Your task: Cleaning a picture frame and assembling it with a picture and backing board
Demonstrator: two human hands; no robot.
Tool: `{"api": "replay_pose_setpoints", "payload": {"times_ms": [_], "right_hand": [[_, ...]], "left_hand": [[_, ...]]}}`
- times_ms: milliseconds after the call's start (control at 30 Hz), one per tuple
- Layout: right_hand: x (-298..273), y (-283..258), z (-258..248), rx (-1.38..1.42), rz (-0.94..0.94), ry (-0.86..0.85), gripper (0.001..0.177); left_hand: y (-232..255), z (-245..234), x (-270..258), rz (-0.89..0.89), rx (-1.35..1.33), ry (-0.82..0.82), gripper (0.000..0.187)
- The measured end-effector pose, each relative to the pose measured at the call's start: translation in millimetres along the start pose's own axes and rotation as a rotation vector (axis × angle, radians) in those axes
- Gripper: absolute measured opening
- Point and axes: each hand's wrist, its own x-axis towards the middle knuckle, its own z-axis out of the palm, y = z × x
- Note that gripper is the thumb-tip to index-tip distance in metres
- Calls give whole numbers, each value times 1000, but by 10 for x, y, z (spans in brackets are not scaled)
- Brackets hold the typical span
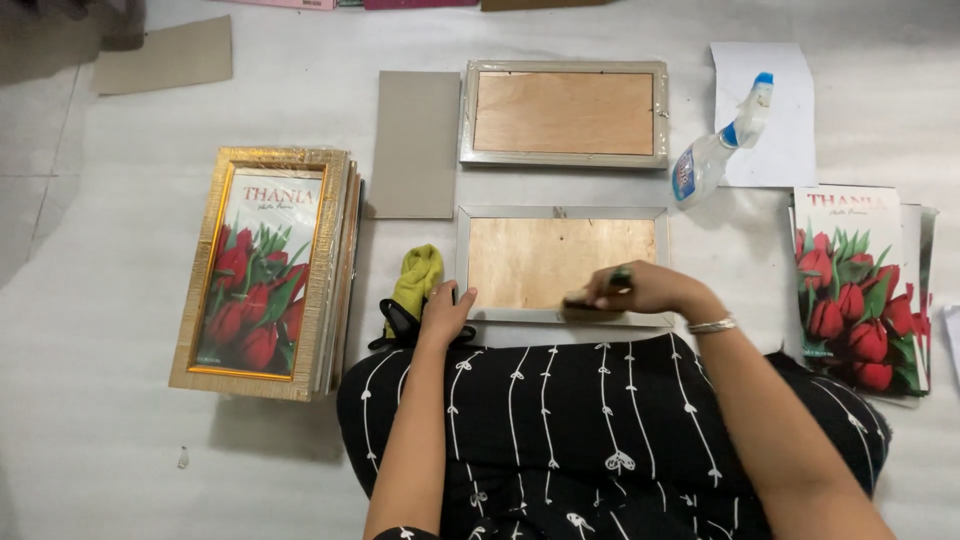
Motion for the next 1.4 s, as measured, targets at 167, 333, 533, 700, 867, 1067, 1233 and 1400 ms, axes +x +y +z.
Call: {"api": "replay_pose_setpoints", "payload": {"times_ms": [167,333,533,700,867,1067,1233,1400], "right_hand": [[922,-3,517,-57,-197,31,24],[1340,-561,842,145,-422,169,24],[1216,-664,878,278,-431,168,16],[929,-237,707,149,-310,115,18],[253,130,265,110,-152,90,13],[-429,429,-241,-158,269,75,33],[-356,348,-316,-521,565,171,44],[432,-23,230,588,60,272,27]], "left_hand": [[140,-139,-30,-52,-261,-20,79],[829,-550,-757,-202,-762,40,65],[554,-473,-465,-192,-956,134,105],[291,-318,-179,-138,-843,72,108],[420,-377,-316,-148,-822,55,104],[446,-379,-350,-136,-822,45,99],[553,-428,-412,-97,-851,44,94],[689,-500,-496,5,-894,93,97]]}}
